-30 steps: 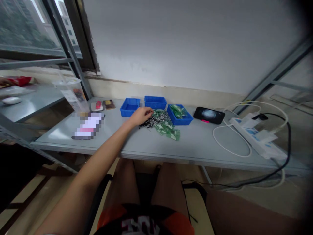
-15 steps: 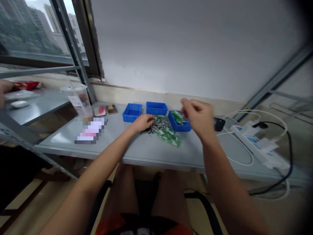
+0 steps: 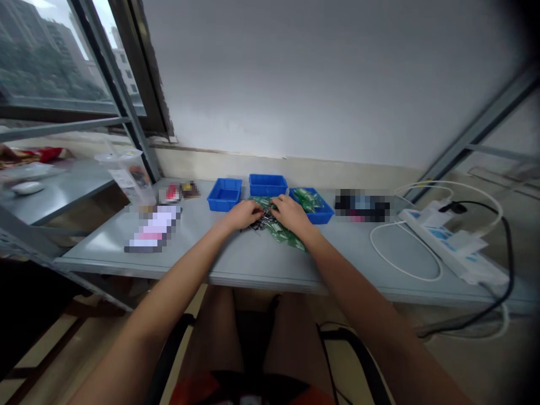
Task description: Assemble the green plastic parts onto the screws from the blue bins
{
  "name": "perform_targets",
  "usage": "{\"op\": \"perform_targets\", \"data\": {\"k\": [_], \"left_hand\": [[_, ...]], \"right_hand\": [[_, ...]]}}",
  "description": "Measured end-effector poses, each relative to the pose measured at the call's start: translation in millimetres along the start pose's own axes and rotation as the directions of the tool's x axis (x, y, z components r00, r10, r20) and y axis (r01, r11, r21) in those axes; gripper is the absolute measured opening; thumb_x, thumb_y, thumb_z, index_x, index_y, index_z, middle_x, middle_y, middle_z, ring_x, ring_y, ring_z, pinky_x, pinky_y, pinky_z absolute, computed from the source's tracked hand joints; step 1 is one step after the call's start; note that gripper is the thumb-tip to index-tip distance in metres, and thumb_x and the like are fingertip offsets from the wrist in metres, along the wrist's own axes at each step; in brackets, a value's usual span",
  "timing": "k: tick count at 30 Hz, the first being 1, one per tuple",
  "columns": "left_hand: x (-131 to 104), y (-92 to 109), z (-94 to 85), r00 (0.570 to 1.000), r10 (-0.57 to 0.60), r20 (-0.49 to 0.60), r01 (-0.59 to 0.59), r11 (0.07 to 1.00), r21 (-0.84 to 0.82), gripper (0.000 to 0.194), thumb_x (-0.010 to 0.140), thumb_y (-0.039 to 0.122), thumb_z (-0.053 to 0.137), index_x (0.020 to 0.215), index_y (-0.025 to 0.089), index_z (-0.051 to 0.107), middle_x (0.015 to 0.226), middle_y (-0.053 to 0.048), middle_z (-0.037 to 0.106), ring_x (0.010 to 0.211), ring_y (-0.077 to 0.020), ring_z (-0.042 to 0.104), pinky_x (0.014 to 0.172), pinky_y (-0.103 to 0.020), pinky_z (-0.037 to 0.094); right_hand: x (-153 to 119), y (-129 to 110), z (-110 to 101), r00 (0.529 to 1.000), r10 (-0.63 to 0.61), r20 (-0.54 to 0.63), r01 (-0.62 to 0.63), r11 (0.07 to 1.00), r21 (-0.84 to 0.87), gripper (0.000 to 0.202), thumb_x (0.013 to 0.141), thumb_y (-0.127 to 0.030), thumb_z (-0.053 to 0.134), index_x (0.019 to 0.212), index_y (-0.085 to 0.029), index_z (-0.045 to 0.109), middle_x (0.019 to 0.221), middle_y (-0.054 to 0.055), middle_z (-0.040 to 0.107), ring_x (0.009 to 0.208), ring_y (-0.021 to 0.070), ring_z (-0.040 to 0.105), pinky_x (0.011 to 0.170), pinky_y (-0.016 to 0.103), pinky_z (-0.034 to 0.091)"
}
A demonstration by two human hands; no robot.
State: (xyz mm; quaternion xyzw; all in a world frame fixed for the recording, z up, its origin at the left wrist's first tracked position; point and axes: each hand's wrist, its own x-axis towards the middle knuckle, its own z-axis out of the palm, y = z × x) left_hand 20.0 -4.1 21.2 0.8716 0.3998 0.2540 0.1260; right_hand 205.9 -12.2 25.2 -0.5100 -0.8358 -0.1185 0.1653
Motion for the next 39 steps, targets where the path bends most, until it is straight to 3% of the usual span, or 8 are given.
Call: {"op": "perform_targets", "data": {"k": [4, 10, 15, 18, 23, 28, 35, 39], "left_hand": [[-0.7, 2.7, -1.3, 0.999, 0.034, -0.039, -0.033, 0.999, 0.026, 0.022, 0.081, 0.02, 0.048, 0.089, 0.016, 0.068, 0.087, -0.006, 0.069, 0.077, -0.0178, 0.06, 0.072, -0.027, 0.044], [-0.2, 7.1, -4.9, 0.977, 0.025, -0.212, -0.029, 0.999, -0.016, 0.026, 0.083, 0.021, 0.048, 0.104, 0.014, 0.062, 0.086, -0.006, 0.066, 0.074, -0.0159, 0.059, 0.07, -0.026, 0.045], [0.4, 6.3, -5.7, 0.969, 0.029, -0.245, -0.039, 0.999, -0.037, 0.024, 0.083, 0.022, 0.049, 0.103, 0.015, 0.061, 0.085, -0.005, 0.064, 0.074, -0.0153, 0.057, 0.071, -0.027, 0.046], [0.3, 4.7, -4.8, 0.962, 0.01, -0.273, -0.032, 0.997, -0.075, 0.029, 0.084, 0.022, 0.049, 0.11, 0.014, 0.057, 0.092, -0.008, 0.062, 0.078, -0.0157, 0.057, 0.074, -0.029, 0.046], [3.0, 2.6, -3.4, 0.92, -0.186, -0.344, 0.089, 0.956, -0.281, 0.045, 0.079, 0.028, 0.058, 0.12, 0.013, 0.049, 0.107, -0.012, 0.059, 0.077, -0.015, 0.058, 0.074, -0.031, 0.047], [5.8, 7.5, -10.0, 0.948, -0.285, -0.137, 0.142, 0.77, -0.622, 0.024, 0.079, 0.027, 0.056, 0.096, 0.01, 0.058, 0.067, -0.003, 0.061, 0.063, -0.0138, 0.057, 0.056, -0.024, 0.044], [6.3, 5.1, -14.1, 0.907, -0.293, -0.302, 0.034, 0.767, -0.641, 0.02, 0.077, 0.03, 0.059, 0.086, 0.012, 0.061, 0.062, 0.001, 0.056, 0.053, -0.0087, 0.048, 0.055, -0.022, 0.041], [4.3, 4.9, -13.4, 0.936, -0.23, -0.265, 0.044, 0.826, -0.562, 0.023, 0.081, 0.032, 0.053, 0.088, 0.011, 0.062, 0.063, 0.001, 0.054, 0.054, -0.0094, 0.047, 0.054, -0.022, 0.04]], "right_hand": [[9.3, 1.7, 5.3, 0.999, 0.025, 0.022, -0.024, 0.999, -0.021, 0.033, 0.088, -0.039, 0.047, 0.108, -0.016, 0.059, 0.106, 0.012, 0.059, 0.101, 0.0233, 0.053, 0.082, 0.03, 0.042], [15.4, -0.2, 9.8, 0.992, 0.04, 0.118, -0.031, 0.996, -0.078, 0.031, 0.092, -0.03, 0.036, 0.1, -0.016, 0.062, 0.102, 0.011, 0.063, 0.096, 0.0225, 0.058, 0.078, 0.029, 0.043], [13.6, -1.8, 4.7, 0.998, 0.064, -0.021, -0.065, 0.996, -0.059, 0.03, 0.092, -0.026, 0.033, 0.097, -0.014, 0.06, 0.099, 0.013, 0.062, 0.09, 0.0227, 0.059, 0.075, 0.03, 0.043], [13.0, -0.2, -1.6, 0.977, 0.119, -0.177, -0.084, 0.977, 0.195, 0.022, 0.088, -0.025, 0.038, 0.091, -0.015, 0.058, 0.091, 0.01, 0.063, 0.084, 0.0201, 0.058, 0.075, 0.029, 0.043], [8.4, 2.8, -8.1, 0.948, 0.273, -0.166, -0.054, 0.649, 0.759, 0.018, 0.085, -0.035, 0.044, 0.081, -0.019, 0.053, 0.068, 0.0, 0.057, 0.063, 0.0146, 0.057, 0.061, 0.026, 0.044], [8.5, 3.0, -7.8, 0.943, 0.331, -0.028, -0.098, 0.358, 0.929, 0.017, 0.081, -0.037, 0.049, 0.081, -0.02, 0.05, 0.061, -0.003, 0.054, 0.055, 0.0128, 0.056, 0.056, 0.026, 0.047], [6.2, 5.0, -9.0, 0.978, 0.185, 0.096, -0.149, 0.299, 0.943, 0.023, 0.075, -0.03, 0.059, 0.093, -0.019, 0.05, 0.068, -0.001, 0.06, 0.061, 0.0132, 0.059, 0.055, 0.026, 0.047], [4.9, 1.5, -8.9, 0.977, 0.162, 0.141, -0.185, 0.305, 0.934, 0.019, 0.075, -0.032, 0.059, 0.087, -0.02, 0.049, 0.064, -0.003, 0.057, 0.061, 0.0138, 0.06, 0.054, 0.025, 0.047]]}}
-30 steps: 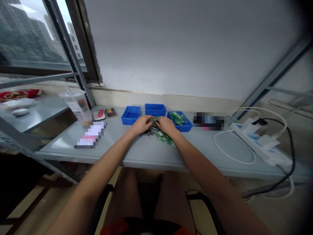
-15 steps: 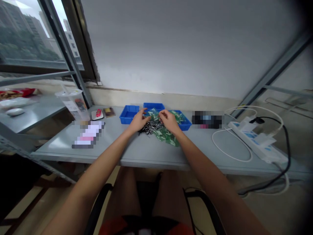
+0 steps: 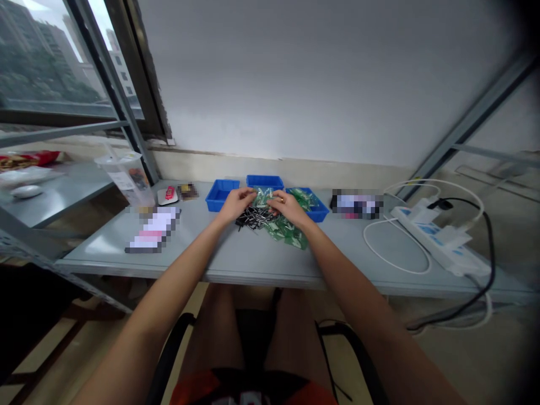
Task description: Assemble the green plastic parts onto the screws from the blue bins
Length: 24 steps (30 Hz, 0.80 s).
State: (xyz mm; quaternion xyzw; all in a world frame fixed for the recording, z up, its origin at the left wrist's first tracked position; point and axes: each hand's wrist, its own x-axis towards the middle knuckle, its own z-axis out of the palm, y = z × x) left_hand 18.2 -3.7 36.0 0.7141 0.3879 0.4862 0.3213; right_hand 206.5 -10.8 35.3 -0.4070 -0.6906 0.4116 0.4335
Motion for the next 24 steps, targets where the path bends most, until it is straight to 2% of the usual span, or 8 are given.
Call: {"op": "perform_targets", "data": {"k": [2, 4, 6, 8, 10, 14, 20, 24], "left_hand": [[-1.9, 1.2, 1.6, 0.999, 0.028, 0.039, -0.03, 0.998, 0.059, 0.027, 0.082, 0.032, 0.053, 0.096, 0.011, 0.062, 0.065, 0.0, 0.054, 0.056, -0.0101, 0.048, 0.056, -0.023, 0.04], [-3.9, 2.7, 3.5, 0.997, 0.049, 0.057, -0.054, 0.995, 0.087, 0.038, 0.079, 0.031, 0.058, 0.112, 0.011, 0.057, 0.068, 0.0, 0.054, 0.06, -0.0112, 0.049, 0.059, -0.024, 0.041], [-5.2, 3.4, 4.6, 0.995, 0.066, 0.069, -0.073, 0.993, 0.096, 0.056, 0.075, 0.028, 0.063, 0.127, 0.012, 0.047, 0.071, 0.0, 0.054, 0.062, -0.0118, 0.049, 0.061, -0.024, 0.04], [-5.6, 2.6, 4.4, 0.993, 0.085, 0.083, -0.095, 0.989, 0.112, 0.065, 0.074, 0.027, 0.065, 0.133, 0.014, 0.041, 0.068, 0.002, 0.052, 0.06, -0.0112, 0.047, 0.06, -0.024, 0.039], [-5.2, 0.7, 3.3, 0.991, 0.096, 0.098, -0.108, 0.985, 0.131, 0.063, 0.075, 0.029, 0.064, 0.133, 0.015, 0.041, 0.063, 0.004, 0.047, 0.056, -0.0102, 0.043, 0.057, -0.023, 0.036], [-4.9, -1.3, 1.6, 0.991, 0.086, 0.1, -0.101, 0.983, 0.154, 0.056, 0.077, 0.032, 0.062, 0.128, 0.015, 0.047, 0.055, 0.006, 0.042, 0.051, -0.0093, 0.038, 0.052, -0.021, 0.031], [-6.0, 2.8, 1.8, 0.995, 0.085, 0.056, -0.094, 0.976, 0.194, 0.032, 0.082, 0.036, 0.053, 0.102, 0.014, 0.063, 0.06, 0.001, 0.056, 0.056, -0.0117, 0.05, 0.055, -0.022, 0.037], [-4.2, 3.1, 2.0, 0.998, 0.03, 0.061, -0.038, 0.988, 0.146, 0.034, 0.081, 0.036, 0.054, 0.105, 0.013, 0.061, 0.061, 0.0, 0.058, 0.057, -0.0123, 0.054, 0.055, -0.022, 0.04]], "right_hand": [[0.2, 0.3, 1.6, 1.0, -0.001, 0.01, 0.001, 1.0, -0.025, 0.018, 0.077, -0.032, 0.059, 0.084, -0.02, 0.048, 0.061, -0.004, 0.055, 0.059, 0.0134, 0.059, 0.052, 0.025, 0.046], [0.5, 1.3, 2.4, 1.0, -0.009, 0.011, 0.009, 0.999, -0.036, 0.017, 0.078, -0.032, 0.057, 0.088, -0.02, 0.05, 0.061, -0.004, 0.056, 0.057, 0.0129, 0.058, 0.05, 0.024, 0.045], [0.3, 2.4, 2.3, 1.0, -0.024, 0.02, 0.025, 0.999, -0.032, 0.028, 0.079, -0.029, 0.057, 0.104, -0.02, 0.05, 0.063, -0.003, 0.058, 0.056, 0.0131, 0.059, 0.05, 0.025, 0.046], [-0.5, 3.4, 1.6, 0.998, -0.045, 0.045, 0.047, 0.998, -0.034, 0.044, 0.08, -0.028, 0.058, 0.12, -0.022, 0.044, 0.066, -0.002, 0.061, 0.058, 0.014, 0.06, 0.052, 0.026, 0.047], [-1.7, 3.5, 0.6, 0.996, -0.059, 0.068, 0.062, 0.997, -0.052, 0.05, 0.08, -0.029, 0.058, 0.126, -0.023, 0.041, 0.069, -0.001, 0.062, 0.059, 0.0144, 0.06, 0.053, 0.027, 0.048], [-3.2, 0.7, -0.9, 0.995, -0.075, 0.068, 0.081, 0.992, -0.095, 0.04, 0.081, -0.032, 0.057, 0.119, -0.022, 0.049, 0.067, -0.002, 0.06, 0.058, 0.0132, 0.057, 0.054, 0.027, 0.048], [-1.1, 0.7, -1.7, 0.993, -0.117, 0.017, 0.118, 0.981, -0.156, 0.023, 0.083, -0.033, 0.052, 0.101, -0.02, 0.058, 0.056, -0.005, 0.048, 0.049, 0.0101, 0.049, 0.05, 0.023, 0.043], [2.0, 5.5, -3.5, 0.988, -0.155, -0.013, 0.15, 0.97, -0.189, 0.025, 0.083, -0.034, 0.052, 0.103, -0.02, 0.059, 0.057, -0.005, 0.047, 0.049, 0.0099, 0.047, 0.05, 0.023, 0.04]]}}
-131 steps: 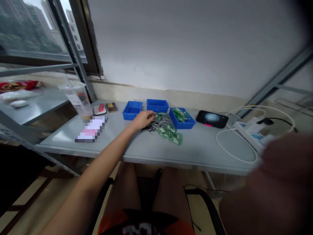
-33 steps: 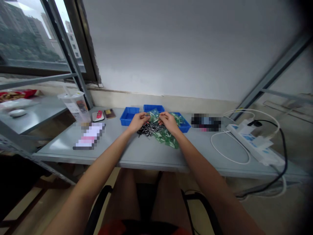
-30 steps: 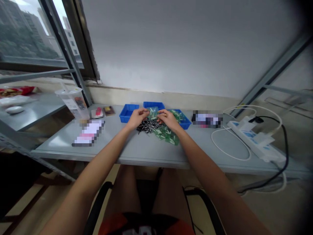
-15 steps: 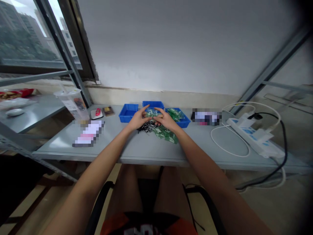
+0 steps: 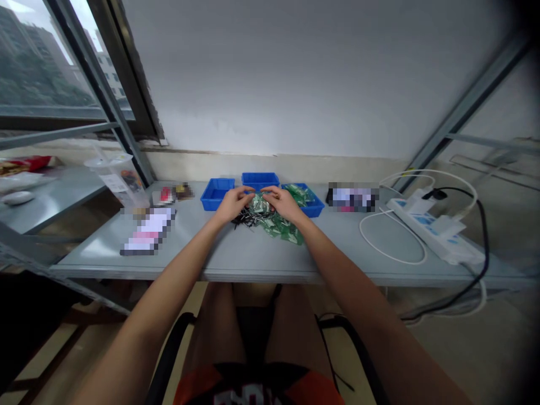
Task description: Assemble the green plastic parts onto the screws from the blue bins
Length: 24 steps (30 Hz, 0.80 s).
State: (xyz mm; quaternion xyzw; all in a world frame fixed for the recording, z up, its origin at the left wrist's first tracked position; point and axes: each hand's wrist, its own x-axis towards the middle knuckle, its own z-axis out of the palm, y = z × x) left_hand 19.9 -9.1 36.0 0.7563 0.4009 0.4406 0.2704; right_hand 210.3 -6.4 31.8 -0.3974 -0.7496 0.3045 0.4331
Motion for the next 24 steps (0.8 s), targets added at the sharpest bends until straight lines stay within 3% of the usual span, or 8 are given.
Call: {"op": "perform_targets", "data": {"k": [4, 11, 24], "left_hand": [[2.0, -2.1, -0.4, 0.994, -0.09, 0.053, 0.096, 0.987, -0.127, 0.041, 0.079, 0.039, 0.058, 0.109, 0.011, 0.058, 0.064, -0.001, 0.06, 0.056, -0.0119, 0.055, 0.055, -0.023, 0.043], [0.2, 3.7, -2.3, 0.984, -0.135, 0.12, 0.159, 0.963, -0.219, 0.024, 0.076, 0.033, 0.062, 0.089, 0.013, 0.062, 0.065, -0.002, 0.059, 0.057, -0.0097, 0.053, 0.056, -0.023, 0.044], [0.0, 3.3, -2.0, 0.988, -0.095, 0.121, 0.119, 0.971, -0.209, 0.027, 0.071, 0.034, 0.066, 0.084, 0.013, 0.06, 0.062, 0.0, 0.058, 0.056, -0.0102, 0.052, 0.057, -0.024, 0.041]], "right_hand": [[0.2, -0.5, -1.6, 0.999, -0.01, -0.051, 0.009, 1.0, -0.016, 0.026, 0.084, -0.036, 0.05, 0.103, -0.022, 0.059, 0.057, -0.005, 0.044, 0.05, 0.0105, 0.045, 0.052, 0.024, 0.04], [-0.8, -4.6, -1.7, 0.997, -0.013, -0.075, 0.012, 1.0, -0.02, 0.024, 0.085, -0.035, 0.048, 0.103, -0.022, 0.059, 0.06, -0.004, 0.045, 0.05, 0.0109, 0.045, 0.052, 0.025, 0.04], [-2.3, -6.0, -0.2, 0.988, -0.062, -0.142, 0.057, 0.998, -0.04, 0.024, 0.085, -0.035, 0.05, 0.105, -0.023, 0.054, 0.059, -0.005, 0.045, 0.052, 0.0109, 0.043, 0.054, 0.025, 0.038]]}}
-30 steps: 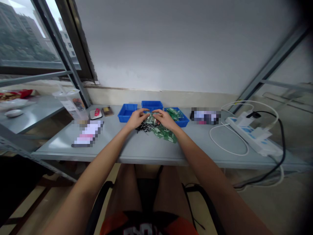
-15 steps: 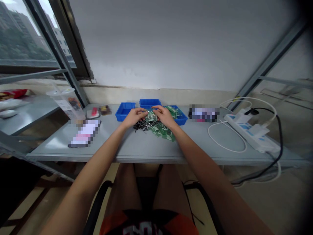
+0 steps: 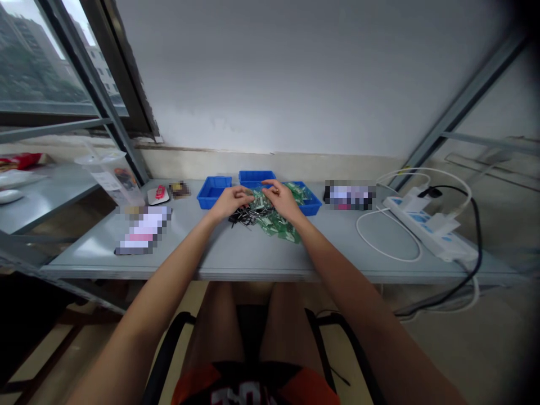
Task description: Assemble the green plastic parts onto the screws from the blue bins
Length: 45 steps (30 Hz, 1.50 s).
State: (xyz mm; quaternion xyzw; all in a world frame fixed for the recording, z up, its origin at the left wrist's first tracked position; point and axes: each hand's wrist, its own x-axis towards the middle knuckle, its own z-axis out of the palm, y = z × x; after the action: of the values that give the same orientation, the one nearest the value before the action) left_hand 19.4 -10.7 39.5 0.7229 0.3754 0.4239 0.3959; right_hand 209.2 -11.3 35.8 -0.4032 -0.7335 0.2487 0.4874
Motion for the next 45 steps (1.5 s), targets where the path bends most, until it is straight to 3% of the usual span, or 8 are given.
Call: {"op": "perform_targets", "data": {"k": [6, 13, 30, 38, 45], "left_hand": [[1.8, -2.0, 0.0, 1.0, 0.007, -0.005, -0.007, 1.0, -0.024, 0.023, 0.07, 0.03, 0.068, 0.083, 0.013, 0.059, 0.061, 0.001, 0.056, 0.056, -0.0095, 0.051, 0.056, -0.023, 0.04], [5.5, -10.5, 0.3, 0.999, -0.014, -0.041, 0.011, 0.996, -0.093, 0.021, 0.069, 0.025, 0.07, 0.082, 0.013, 0.058, 0.06, 0.001, 0.054, 0.052, -0.0084, 0.051, 0.055, -0.024, 0.044], [6.6, -12.9, 0.1, 0.995, 0.005, -0.096, -0.015, 0.994, -0.105, 0.024, 0.064, 0.026, 0.073, 0.08, 0.013, 0.061, 0.064, -0.002, 0.058, 0.056, -0.0101, 0.052, 0.058, -0.027, 0.047], [5.7, -11.6, 1.1, 0.996, 0.002, -0.091, -0.01, 0.996, -0.094, 0.025, 0.064, 0.026, 0.073, 0.081, 0.012, 0.062, 0.067, -0.003, 0.06, 0.057, -0.0106, 0.053, 0.057, -0.026, 0.046], [6.8, -12.7, 1.2, 0.996, 0.007, -0.084, -0.015, 0.995, -0.097, 0.022, 0.065, 0.025, 0.072, 0.08, 0.012, 0.061, 0.068, -0.004, 0.061, 0.058, -0.0112, 0.054, 0.058, -0.027, 0.047]], "right_hand": [[2.1, 4.4, 2.2, 0.998, -0.039, -0.041, 0.039, 0.999, 0.01, 0.021, 0.082, -0.033, 0.053, 0.101, -0.022, 0.054, 0.063, -0.004, 0.05, 0.057, 0.0122, 0.047, 0.058, 0.027, 0.039], [2.6, 5.3, 2.1, 0.987, -0.075, -0.141, 0.052, 0.986, -0.16, 0.018, 0.077, -0.031, 0.061, 0.084, -0.023, 0.047, 0.061, -0.004, 0.046, 0.057, 0.0119, 0.044, 0.059, 0.027, 0.037], [-4.3, -2.2, 3.5, 0.995, -0.084, 0.059, 0.095, 0.971, -0.218, 0.012, 0.082, -0.031, 0.053, 0.088, -0.021, 0.054, 0.059, -0.004, 0.051, 0.054, 0.0117, 0.048, 0.055, 0.024, 0.036], [-5.4, 0.1, 3.7, 0.994, -0.055, 0.095, 0.075, 0.972, -0.223, 0.012, 0.082, -0.034, 0.054, 0.084, -0.022, 0.051, 0.059, -0.004, 0.054, 0.053, 0.0119, 0.049, 0.055, 0.025, 0.036], [-5.6, -0.5, 4.6, 0.993, -0.069, 0.091, 0.087, 0.973, -0.213, 0.012, 0.081, -0.033, 0.055, 0.082, -0.022, 0.05, 0.069, 0.0, 0.06, 0.064, 0.0135, 0.054, 0.062, 0.027, 0.04]]}}
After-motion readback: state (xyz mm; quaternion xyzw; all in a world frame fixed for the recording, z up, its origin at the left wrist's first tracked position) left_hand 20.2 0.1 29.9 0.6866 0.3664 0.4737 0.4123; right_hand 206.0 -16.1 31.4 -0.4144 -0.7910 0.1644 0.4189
